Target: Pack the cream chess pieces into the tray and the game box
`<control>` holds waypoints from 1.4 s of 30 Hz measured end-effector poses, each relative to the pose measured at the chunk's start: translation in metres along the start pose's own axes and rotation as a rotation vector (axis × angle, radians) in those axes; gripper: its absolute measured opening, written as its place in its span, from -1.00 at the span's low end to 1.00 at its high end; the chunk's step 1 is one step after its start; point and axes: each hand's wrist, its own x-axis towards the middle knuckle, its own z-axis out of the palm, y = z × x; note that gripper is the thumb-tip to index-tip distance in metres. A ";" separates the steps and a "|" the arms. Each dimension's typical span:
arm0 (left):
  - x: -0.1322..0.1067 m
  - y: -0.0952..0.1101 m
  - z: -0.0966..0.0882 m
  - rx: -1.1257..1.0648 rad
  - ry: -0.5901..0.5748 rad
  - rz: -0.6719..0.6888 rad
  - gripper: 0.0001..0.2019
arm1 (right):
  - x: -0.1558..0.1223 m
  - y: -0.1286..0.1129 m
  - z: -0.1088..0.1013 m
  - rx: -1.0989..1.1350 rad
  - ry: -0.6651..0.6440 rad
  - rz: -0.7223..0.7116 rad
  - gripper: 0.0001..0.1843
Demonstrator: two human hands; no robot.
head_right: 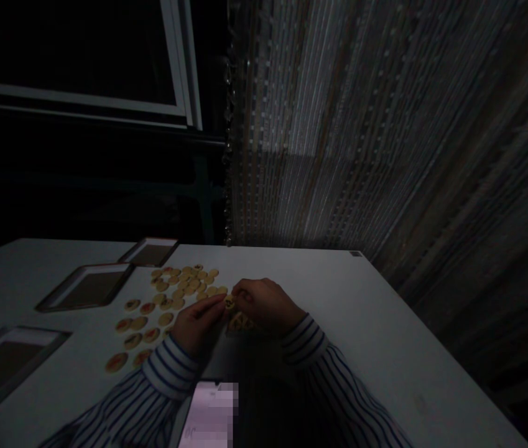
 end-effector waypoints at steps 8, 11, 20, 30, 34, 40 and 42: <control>0.000 -0.002 0.001 0.016 0.028 0.017 -0.80 | 0.001 0.002 0.002 -0.001 0.007 -0.017 -0.75; 0.000 0.000 0.001 0.018 0.024 0.023 -0.82 | 0.001 0.002 0.002 -0.015 -0.001 -0.013 -0.75; 0.001 -0.002 0.000 -0.008 0.076 0.022 -0.78 | 0.001 0.001 0.001 -0.026 -0.039 -0.011 -0.74; -0.001 0.004 0.003 -0.046 0.112 -0.020 -0.78 | 0.002 0.002 0.005 -0.059 -0.042 -0.026 -0.70; 0.000 0.002 0.001 -0.022 0.095 -0.004 -0.74 | 0.001 0.000 0.002 -0.069 -0.041 -0.014 -0.69; -0.001 0.001 0.004 -0.075 0.092 -0.015 -0.73 | 0.001 -0.001 0.001 -0.069 -0.034 -0.025 -0.69; -0.001 0.000 0.005 -0.100 0.083 -0.032 -0.71 | 0.001 -0.001 0.001 -0.070 -0.028 -0.011 -0.69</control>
